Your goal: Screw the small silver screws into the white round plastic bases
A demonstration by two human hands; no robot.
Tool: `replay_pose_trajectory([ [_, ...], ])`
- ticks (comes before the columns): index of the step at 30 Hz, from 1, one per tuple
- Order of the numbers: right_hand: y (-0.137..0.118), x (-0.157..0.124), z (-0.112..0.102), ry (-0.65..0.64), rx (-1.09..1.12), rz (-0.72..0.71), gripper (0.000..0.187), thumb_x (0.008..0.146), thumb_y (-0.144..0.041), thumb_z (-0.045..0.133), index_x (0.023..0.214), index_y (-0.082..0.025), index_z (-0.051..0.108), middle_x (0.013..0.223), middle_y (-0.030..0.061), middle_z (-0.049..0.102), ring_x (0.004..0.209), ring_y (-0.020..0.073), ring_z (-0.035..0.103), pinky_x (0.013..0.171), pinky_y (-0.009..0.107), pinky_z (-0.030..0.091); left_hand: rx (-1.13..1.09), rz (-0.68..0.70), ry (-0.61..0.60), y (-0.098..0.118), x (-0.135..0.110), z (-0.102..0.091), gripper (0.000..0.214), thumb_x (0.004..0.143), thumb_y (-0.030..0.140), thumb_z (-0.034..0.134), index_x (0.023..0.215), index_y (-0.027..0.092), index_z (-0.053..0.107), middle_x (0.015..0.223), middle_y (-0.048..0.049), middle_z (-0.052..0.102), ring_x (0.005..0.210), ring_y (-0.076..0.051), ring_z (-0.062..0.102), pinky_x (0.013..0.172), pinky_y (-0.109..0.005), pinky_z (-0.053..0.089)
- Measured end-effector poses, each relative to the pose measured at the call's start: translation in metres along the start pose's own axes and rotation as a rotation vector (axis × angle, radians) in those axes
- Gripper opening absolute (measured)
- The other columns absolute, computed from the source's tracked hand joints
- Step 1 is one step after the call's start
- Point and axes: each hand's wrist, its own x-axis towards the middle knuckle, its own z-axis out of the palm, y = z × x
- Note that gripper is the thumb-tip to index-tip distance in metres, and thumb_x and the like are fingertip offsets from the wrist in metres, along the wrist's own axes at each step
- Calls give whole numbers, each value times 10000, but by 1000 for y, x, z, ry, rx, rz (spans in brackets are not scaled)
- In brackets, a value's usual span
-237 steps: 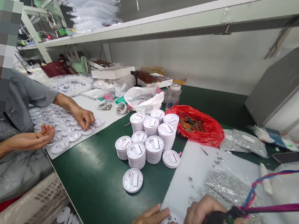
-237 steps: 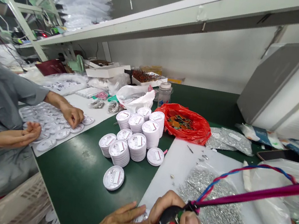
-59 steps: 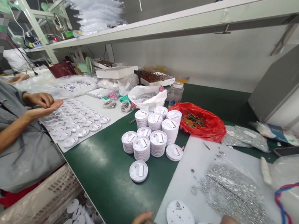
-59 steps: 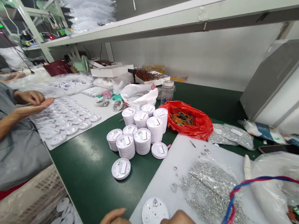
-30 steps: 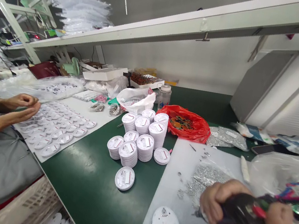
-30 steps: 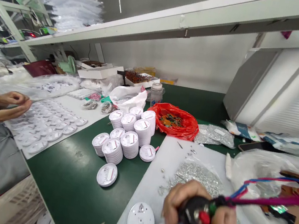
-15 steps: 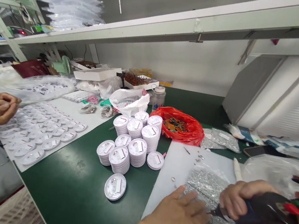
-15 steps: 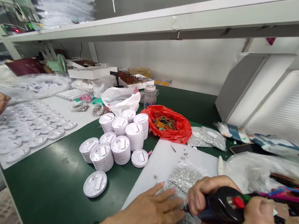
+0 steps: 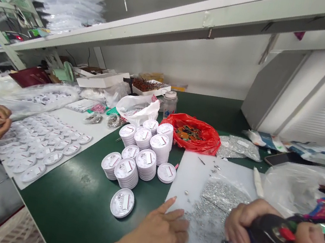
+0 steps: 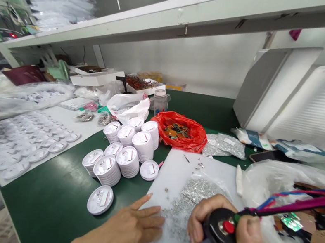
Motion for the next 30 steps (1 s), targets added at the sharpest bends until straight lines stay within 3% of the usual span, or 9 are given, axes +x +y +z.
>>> replay_pose_trajectory([
  [4,11,-2,-4,-123,-32,43,645,923,-769,488,753,-222,785,521,87,605,471,213,562,451,342,451,-166,-134,63,4,-9,-5,276,904,90,647,1138,214,723,1253,-47,782,1238,-241,702,1284,-494,328],
  [7,20,-3,-5,-116,-20,59,639,943,-750,464,752,-224,772,532,78,602,481,206,552,472,343,443,-296,-213,199,11,-14,-1,404,851,-4,582,1157,216,727,1137,-37,800,1085,-211,752,1221,-507,409],
  [10,30,-4,-3,-107,-17,60,613,959,-730,466,761,-233,764,539,66,607,494,192,554,484,321,434,-316,-215,361,17,-15,6,367,886,8,548,1132,209,732,1008,-31,795,912,-201,760,1079,-497,510],
  [14,35,-4,-5,-110,-16,91,614,981,-721,444,767,-239,759,554,59,617,501,175,555,490,299,429,-277,-229,479,23,-13,7,312,910,1,534,1059,183,739,885,-33,755,776,-182,698,814,-373,534],
  [19,21,-10,-16,-181,11,14,667,972,-770,381,837,-249,775,564,58,610,516,204,577,496,335,474,-312,-351,390,34,-6,3,284,894,31,674,1106,197,766,911,-35,733,843,-207,681,816,-394,497],
  [25,12,-9,-20,-289,42,-54,742,953,-831,299,896,-266,776,589,53,615,541,215,579,514,354,508,-384,-493,269,46,25,17,325,817,273,914,1126,250,815,937,-25,746,922,-239,677,952,-465,510],
  [30,14,-9,-17,-243,49,-74,740,956,-829,291,883,-271,772,561,38,600,500,201,565,488,341,500,-403,-523,237,46,42,21,123,830,253,904,933,241,837,881,0,767,957,-233,686,1036,-464,484],
])
